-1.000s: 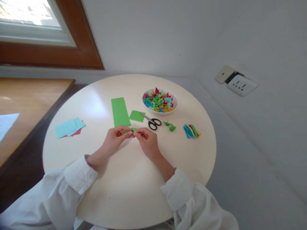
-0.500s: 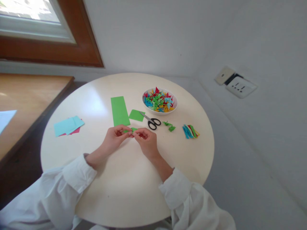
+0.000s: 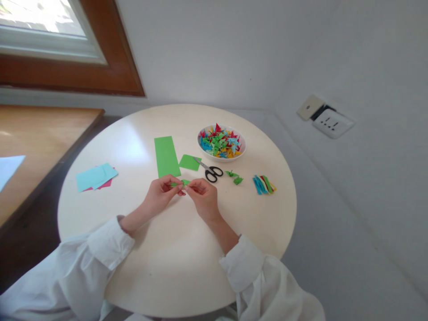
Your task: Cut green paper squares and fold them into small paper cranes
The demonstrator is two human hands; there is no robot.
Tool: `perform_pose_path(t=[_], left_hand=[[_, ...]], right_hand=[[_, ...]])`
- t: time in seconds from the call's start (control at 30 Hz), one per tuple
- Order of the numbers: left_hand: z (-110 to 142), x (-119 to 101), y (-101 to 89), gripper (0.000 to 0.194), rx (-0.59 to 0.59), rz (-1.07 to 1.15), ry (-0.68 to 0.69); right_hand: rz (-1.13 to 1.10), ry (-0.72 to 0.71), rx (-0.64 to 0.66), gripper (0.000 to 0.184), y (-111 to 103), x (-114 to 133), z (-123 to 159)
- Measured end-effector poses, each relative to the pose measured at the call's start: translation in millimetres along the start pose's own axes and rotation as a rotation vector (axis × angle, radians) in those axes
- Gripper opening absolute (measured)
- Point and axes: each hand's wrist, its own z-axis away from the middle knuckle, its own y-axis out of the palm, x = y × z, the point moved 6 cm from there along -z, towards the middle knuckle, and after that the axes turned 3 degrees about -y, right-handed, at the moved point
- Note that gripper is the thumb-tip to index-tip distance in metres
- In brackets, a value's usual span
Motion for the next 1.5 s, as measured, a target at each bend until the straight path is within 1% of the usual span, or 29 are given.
perform_pose_path(t=[0.13,0.33,0.47,0.57,0.7,0.77,0.87,1.0,1.07,1.17,1.2,1.33,1.43,1.5], left_hand=[[0,-1,0.9,0.017,0.014,-0.014,0.003],[-1,3,1.1,0.018,0.073,0.008,-0.039],[-3,5,-2.3,0.021,0.084,0.01,-0.021],[-4,6,-3.1,0.021,0.107,-0.03,-0.01],[-2,4,-2.1,0.022,0.122,-0.044,-0.006],[-2,4,-2.5,0.026,0.109,-0.002,-0.023],[-3,8,-3.8,0.039,0.094,0.116,-0.079],[-5,15,-3.8,0.05,0.101,0.281,-0.154],[-5,18,-1.7,0.046,0.126,0.288,-0.167],[-4,18,3.1,0.025,0.186,0.219,-0.139],[-4,17,3.9,0.021,0.195,0.19,-0.123],[-4,13,2.1,0.02,0.171,0.122,-0.085],[-4,14,-1.8,0.02,0.131,0.1,-0.081],[-5,16,-3.0,0.019,0.129,0.102,-0.086]], right_hand=[[-0.028,0.033,-0.004,0.024,-2,-3,0],[-0.027,0.052,0.019,0.026,-1,-6,0],[-0.018,0.078,0.094,0.033,2,-4,-2],[0.017,0.065,0.134,0.026,3,-2,-3],[0.05,0.052,0.124,0.019,1,-4,-5],[0.04,0.063,0.118,0.018,1,-6,-5],[0.016,0.089,0.107,0.016,1,-7,-6],[0.007,0.112,0.053,0.015,-2,-8,-6],[0.001,0.109,0.028,0.015,-4,-8,-6],[0.002,0.095,0.024,0.015,-5,-8,-5],[0.003,0.092,0.031,0.015,-4,-8,-5],[0.02,0.074,0.061,0.016,-1,-4,-4],[0.085,0.037,0.082,0.015,1,-2,-3],[0.126,0.004,0.095,0.015,2,-2,-2]])
